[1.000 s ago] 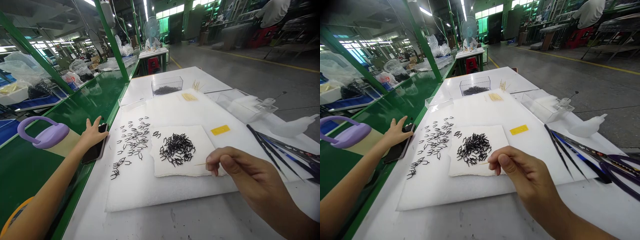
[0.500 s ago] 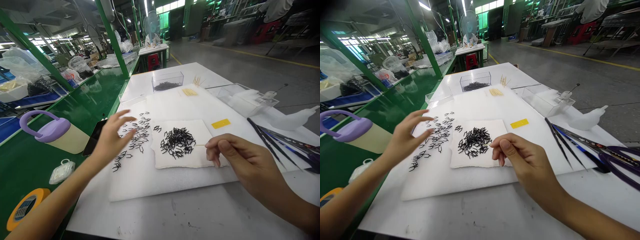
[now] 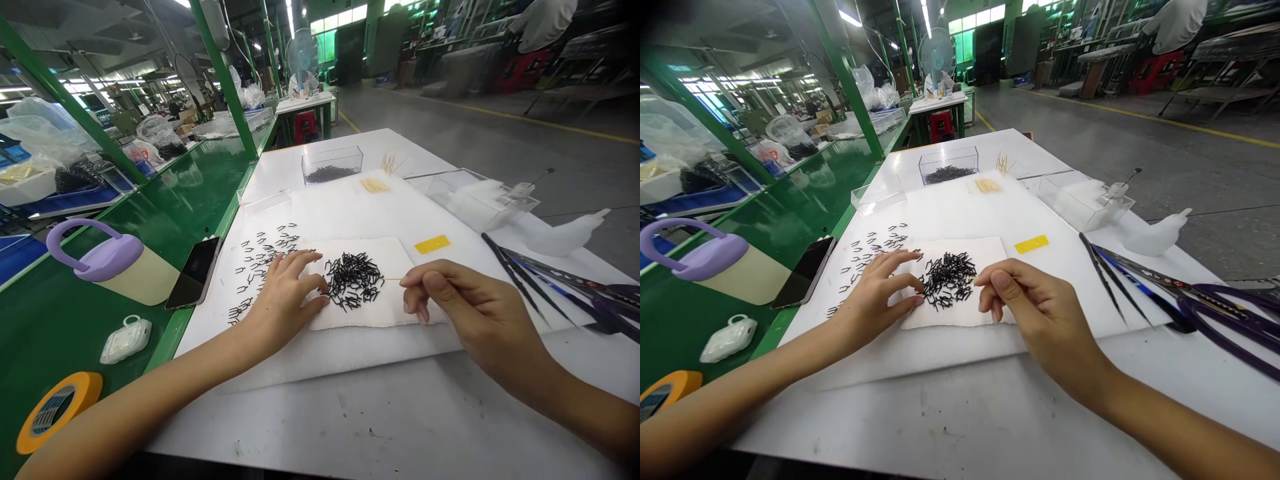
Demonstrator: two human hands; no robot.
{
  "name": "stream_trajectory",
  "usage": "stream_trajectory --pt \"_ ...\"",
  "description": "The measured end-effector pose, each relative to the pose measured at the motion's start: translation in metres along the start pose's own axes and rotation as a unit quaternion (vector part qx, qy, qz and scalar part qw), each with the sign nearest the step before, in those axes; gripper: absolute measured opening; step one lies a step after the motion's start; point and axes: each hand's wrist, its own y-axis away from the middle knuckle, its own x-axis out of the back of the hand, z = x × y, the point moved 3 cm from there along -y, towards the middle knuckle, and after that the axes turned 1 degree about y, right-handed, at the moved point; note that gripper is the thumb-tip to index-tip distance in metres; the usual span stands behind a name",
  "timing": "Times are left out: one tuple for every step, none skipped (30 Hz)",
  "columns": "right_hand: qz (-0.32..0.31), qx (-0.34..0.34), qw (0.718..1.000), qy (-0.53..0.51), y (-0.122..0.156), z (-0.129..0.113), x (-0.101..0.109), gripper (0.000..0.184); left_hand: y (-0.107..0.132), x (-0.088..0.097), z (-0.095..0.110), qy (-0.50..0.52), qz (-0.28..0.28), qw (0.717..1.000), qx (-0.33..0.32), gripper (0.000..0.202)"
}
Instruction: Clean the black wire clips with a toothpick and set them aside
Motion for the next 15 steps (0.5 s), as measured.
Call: stream_trajectory --pt "-0.002 -0.001 1.000 -0.001 0.000 0.000 0.000 0.022 0.000 -0.001 0.000 0.005 -0.004 1.000 0.003 0.006" --pt "-0.002 -0.003 1.000 -0.001 0.000 0.000 0.001 0.022 0.000 -0.002 -0.001 0.011 -0.007 1.000 0.006 0.006" --pt "-0.004 -0.004 1.000 -0.001 0.000 0.000 0.002 0.022 -0.001 -0.002 -0.002 0.019 -0.009 1.000 0.012 0.005" --pt "-0.006 -0.005 1.000 -0.002 0.000 0.001 0.002 0.022 -0.001 -0.003 -0.003 0.029 -0.010 0.999 0.018 0.004" --pt "-0.007 -0.006 1.000 -0.002 0.000 0.001 0.002 0.022 -0.001 -0.003 -0.004 0.042 -0.010 0.999 0.024 0.005" --pt "-0.009 -0.007 1.000 -0.002 0.000 0.001 0.003 0.023 -0.002 -0.003 -0.005 0.056 -0.010 0.998 0.030 0.006" --pt "-0.009 -0.010 1.000 -0.002 0.000 0.001 0.004 0.023 -0.003 -0.002 -0.005 0.074 -0.011 0.997 0.036 0.007" --pt "-0.008 -0.014 1.000 -0.002 0.000 0.001 0.004 0.024 -0.004 -0.001 -0.004 0.094 -0.010 0.995 0.040 0.008" --pt "-0.009 -0.018 1.000 -0.002 -0.001 0.001 0.005 0.025 -0.006 0.001 -0.002 0.118 -0.009 0.992 0.043 0.009" --pt "-0.010 -0.022 1.000 -0.003 -0.001 0.001 0.005 0.027 -0.008 0.004 0.002 0.146 -0.008 0.988 0.044 0.010" --pt "-0.012 -0.026 1.000 -0.003 -0.002 0.001 0.006 0.027 -0.011 0.007 0.007 0.181 -0.007 0.983 0.043 0.009" --pt "-0.016 -0.029 0.999 -0.004 -0.003 0.000 0.006 0.028 -0.015 0.009 0.013 0.221 -0.009 0.974 0.040 0.008" --pt "-0.021 -0.031 0.999 -0.004 -0.003 -0.001 0.005 0.028 -0.019 0.012 0.019 0.264 -0.014 0.964 0.037 0.006" --pt "-0.026 -0.032 0.999 -0.004 -0.003 -0.002 0.005 0.027 -0.023 0.013 0.026 0.305 -0.024 0.951 0.033 0.005" --pt "-0.031 -0.036 0.999 -0.004 -0.003 -0.003 0.004 0.026 -0.027 0.014 0.033 0.346 -0.033 0.937 0.033 0.006"
